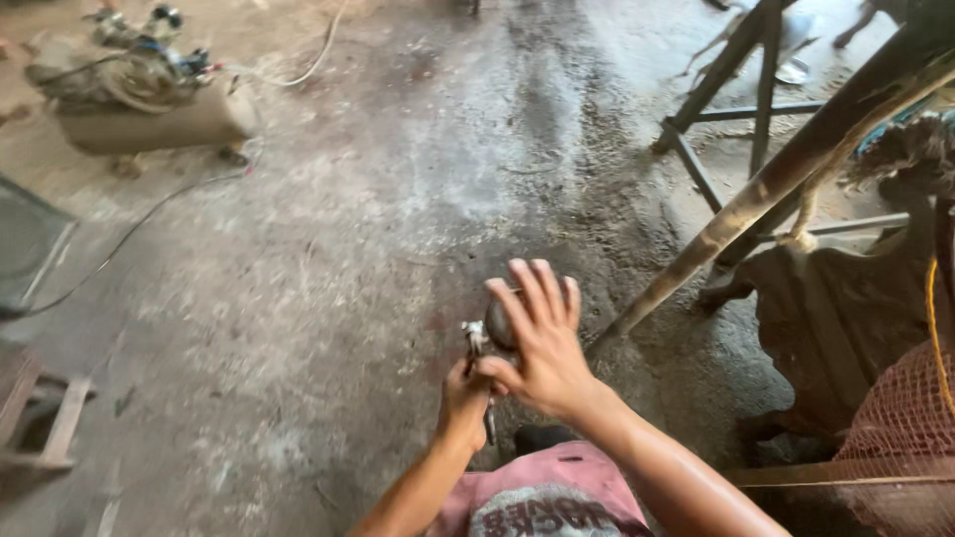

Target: The person uses a spray gun to apply a clear finish to a wooden chair, moving around it to cover the seat, back, and legs. They then refill the spray gun from a paint can and resume spraying.

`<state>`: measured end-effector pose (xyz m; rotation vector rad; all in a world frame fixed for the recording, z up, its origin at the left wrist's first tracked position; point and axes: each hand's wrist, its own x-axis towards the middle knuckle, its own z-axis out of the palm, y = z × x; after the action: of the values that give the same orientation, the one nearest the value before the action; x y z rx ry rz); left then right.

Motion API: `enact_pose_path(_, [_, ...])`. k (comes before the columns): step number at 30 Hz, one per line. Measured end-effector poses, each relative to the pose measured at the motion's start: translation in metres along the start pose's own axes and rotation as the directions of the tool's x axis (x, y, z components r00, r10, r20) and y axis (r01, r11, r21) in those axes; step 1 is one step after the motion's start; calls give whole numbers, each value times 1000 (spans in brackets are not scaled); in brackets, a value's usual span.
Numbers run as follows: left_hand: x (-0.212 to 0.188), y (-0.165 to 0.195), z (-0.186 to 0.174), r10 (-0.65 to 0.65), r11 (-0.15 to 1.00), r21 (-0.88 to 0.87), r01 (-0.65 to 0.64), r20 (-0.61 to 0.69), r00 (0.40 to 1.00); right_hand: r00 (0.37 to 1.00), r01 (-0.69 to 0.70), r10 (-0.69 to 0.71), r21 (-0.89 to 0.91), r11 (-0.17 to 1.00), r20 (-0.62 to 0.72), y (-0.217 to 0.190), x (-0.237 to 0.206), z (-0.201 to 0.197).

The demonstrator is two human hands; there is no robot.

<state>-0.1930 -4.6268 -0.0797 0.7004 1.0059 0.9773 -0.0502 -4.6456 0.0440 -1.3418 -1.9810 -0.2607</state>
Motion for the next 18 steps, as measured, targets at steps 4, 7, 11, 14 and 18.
enact_pose_path(4, [69,2,32,-155,984,-84,158,42,987,918,-346,338,-2,938,-208,99,-57,-10])
enact_pose_path(7, [121,15,60,-230,972,-33,231,19,973,484,-705,859,508,495,-165,200,-98,-2])
enact_pose_path(11, [177,39,88,-170,985,-3,171,78,982,522,-681,690,242,691,-501,314,-123,28])
enact_pose_path(14, [210,60,106,-236,972,31,235,56,970,426,-677,781,412,610,-457,358,-116,60])
enact_pose_path(18, [261,94,114,-218,976,23,217,85,972,288,-777,791,352,522,-540,369,-116,89])
